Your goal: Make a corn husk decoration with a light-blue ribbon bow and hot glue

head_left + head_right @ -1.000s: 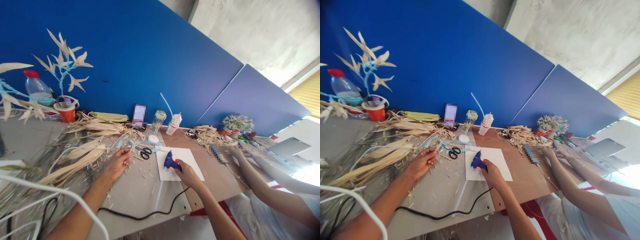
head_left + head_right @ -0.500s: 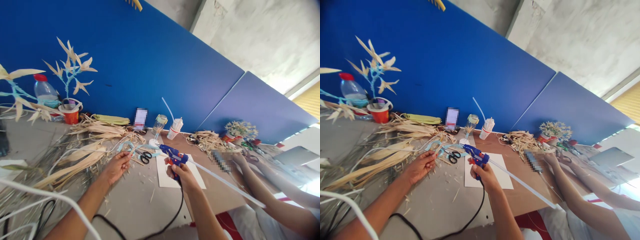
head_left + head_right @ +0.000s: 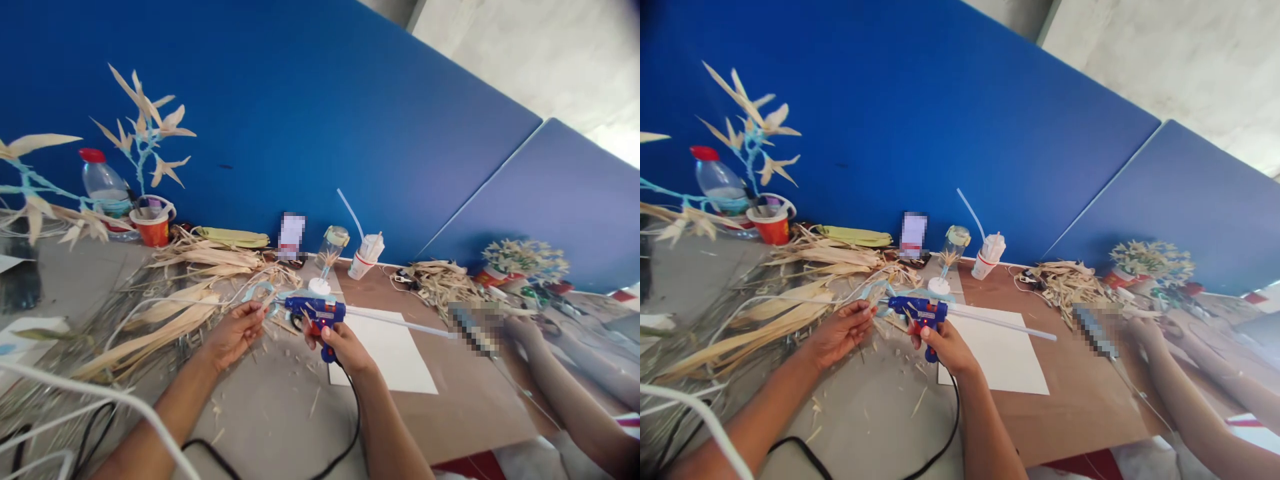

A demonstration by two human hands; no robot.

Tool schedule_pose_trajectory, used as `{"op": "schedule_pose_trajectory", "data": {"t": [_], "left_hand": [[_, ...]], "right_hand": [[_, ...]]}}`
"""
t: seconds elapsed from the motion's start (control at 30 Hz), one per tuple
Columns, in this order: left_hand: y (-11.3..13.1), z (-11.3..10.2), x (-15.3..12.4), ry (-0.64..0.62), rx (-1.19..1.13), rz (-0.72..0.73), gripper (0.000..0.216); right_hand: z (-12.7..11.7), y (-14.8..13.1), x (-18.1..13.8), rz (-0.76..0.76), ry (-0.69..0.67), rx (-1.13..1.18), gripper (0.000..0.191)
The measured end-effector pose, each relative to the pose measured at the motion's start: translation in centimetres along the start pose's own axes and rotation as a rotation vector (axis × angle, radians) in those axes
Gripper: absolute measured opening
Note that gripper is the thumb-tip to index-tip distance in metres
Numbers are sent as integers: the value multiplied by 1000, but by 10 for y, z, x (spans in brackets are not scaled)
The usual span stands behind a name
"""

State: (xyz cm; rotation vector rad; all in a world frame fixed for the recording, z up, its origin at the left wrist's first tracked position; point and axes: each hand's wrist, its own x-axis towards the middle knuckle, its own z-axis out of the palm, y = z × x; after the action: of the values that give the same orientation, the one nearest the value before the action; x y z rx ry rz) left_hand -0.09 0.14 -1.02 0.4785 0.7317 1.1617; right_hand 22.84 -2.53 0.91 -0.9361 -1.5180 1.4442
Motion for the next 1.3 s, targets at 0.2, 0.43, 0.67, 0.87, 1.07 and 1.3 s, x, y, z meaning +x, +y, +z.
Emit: {"op": "schedule_pose_trajectory", "data": {"t": [0.2,0.43,0.67,0.87,1.07,1.3], "left_hand": [[3,0,-2,37,55,-42,23],[5,1,-5,95,91,-45,23],[5,0,-4,60,85,-21,24],[7,-4,-6,47,67,-46,26],[11,-10,-8,-85,78,-55,32],[12,-20,-8,-245,124,-28,26]], "right_hand": [[-1,-1,0,30,-33,-35,58],[2,-8,-2,39,-22,-66,53],[2,-4,-4,74,-55,-111,50],[5,-14,-7,95,-81,-137,50],[7,-24,-11,79,-137,-147,46],[10,-31,-18,120,-140,-266,40]]}}
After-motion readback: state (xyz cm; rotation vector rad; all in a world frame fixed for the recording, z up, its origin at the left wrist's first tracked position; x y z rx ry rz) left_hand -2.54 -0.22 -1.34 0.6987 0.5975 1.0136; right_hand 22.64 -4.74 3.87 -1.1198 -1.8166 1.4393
